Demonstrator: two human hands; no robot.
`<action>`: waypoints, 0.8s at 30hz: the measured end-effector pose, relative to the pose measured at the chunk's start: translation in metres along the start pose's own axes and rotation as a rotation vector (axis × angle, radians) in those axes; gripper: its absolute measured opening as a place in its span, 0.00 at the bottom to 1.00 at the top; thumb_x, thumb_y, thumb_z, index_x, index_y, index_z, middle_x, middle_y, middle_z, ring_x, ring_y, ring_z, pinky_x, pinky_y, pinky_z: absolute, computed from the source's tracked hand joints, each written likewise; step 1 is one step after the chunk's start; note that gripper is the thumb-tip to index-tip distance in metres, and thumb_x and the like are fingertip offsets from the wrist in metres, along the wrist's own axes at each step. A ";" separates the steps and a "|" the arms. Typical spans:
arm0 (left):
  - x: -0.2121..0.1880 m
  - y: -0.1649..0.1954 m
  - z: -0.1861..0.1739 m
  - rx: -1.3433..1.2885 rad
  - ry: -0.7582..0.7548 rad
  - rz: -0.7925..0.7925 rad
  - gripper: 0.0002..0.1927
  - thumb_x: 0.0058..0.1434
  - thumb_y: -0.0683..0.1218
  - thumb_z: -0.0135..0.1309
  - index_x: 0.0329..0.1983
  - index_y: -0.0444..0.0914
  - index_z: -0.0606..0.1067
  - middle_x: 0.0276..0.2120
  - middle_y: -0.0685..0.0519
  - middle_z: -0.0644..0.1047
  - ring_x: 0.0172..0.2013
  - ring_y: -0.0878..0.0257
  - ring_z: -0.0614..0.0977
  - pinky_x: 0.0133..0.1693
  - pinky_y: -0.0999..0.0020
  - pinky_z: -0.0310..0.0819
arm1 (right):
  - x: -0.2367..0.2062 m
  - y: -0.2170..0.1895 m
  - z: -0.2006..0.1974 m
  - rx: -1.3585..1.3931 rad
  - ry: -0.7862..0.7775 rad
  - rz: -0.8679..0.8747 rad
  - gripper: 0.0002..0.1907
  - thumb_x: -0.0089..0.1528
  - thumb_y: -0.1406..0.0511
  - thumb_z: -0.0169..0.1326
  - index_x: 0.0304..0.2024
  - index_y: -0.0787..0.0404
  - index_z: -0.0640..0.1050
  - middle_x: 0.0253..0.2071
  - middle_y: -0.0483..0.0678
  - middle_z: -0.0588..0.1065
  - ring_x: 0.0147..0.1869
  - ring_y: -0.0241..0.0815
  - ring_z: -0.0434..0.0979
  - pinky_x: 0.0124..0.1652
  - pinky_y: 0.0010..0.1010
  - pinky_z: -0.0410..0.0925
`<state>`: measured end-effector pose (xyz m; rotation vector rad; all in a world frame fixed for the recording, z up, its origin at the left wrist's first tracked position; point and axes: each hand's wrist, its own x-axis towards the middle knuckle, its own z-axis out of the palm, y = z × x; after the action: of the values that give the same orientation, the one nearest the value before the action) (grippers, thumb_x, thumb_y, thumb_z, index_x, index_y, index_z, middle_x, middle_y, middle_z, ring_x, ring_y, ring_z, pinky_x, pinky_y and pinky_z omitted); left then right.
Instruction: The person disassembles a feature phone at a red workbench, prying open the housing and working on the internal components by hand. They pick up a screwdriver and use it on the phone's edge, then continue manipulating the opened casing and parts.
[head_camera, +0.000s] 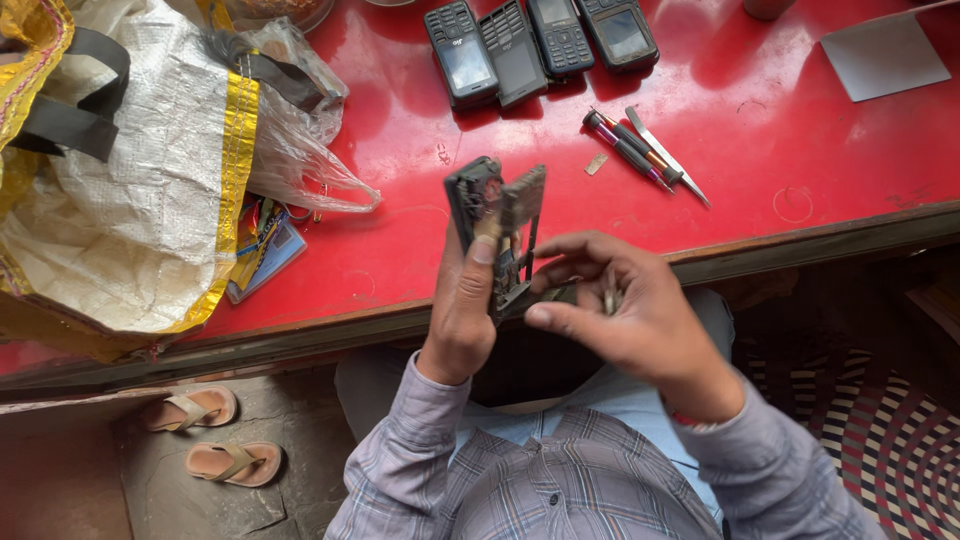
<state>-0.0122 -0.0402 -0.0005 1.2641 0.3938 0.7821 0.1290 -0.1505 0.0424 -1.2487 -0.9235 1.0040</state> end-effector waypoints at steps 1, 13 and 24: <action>0.000 0.000 -0.001 0.020 -0.038 0.081 0.31 0.78 0.50 0.33 0.79 0.29 0.52 0.66 0.35 0.64 0.60 0.53 0.69 0.64 0.63 0.63 | 0.003 -0.003 -0.004 -0.040 -0.020 0.023 0.22 0.54 0.68 0.67 0.50 0.63 0.79 0.38 0.37 0.81 0.31 0.20 0.66 0.30 0.17 0.61; 0.004 -0.009 0.005 0.145 -0.044 0.188 0.20 0.78 0.46 0.39 0.68 0.34 0.54 0.48 0.53 0.63 0.47 0.65 0.66 0.55 0.71 0.65 | 0.013 0.008 0.000 -0.488 0.047 -0.188 0.27 0.53 0.63 0.72 0.51 0.65 0.78 0.31 0.40 0.75 0.25 0.22 0.57 0.23 0.20 0.54; 0.016 0.004 0.007 0.518 0.023 0.269 0.27 0.78 0.46 0.42 0.76 0.30 0.56 0.51 0.46 0.71 0.52 0.57 0.75 0.61 0.64 0.71 | 0.030 0.019 -0.011 -0.323 0.009 -0.215 0.23 0.56 0.69 0.68 0.53 0.65 0.79 0.41 0.40 0.77 0.26 0.21 0.56 0.25 0.19 0.52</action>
<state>0.0023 -0.0337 0.0076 1.8196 0.4686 0.9583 0.1471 -0.1242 0.0224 -1.3832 -1.2197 0.6963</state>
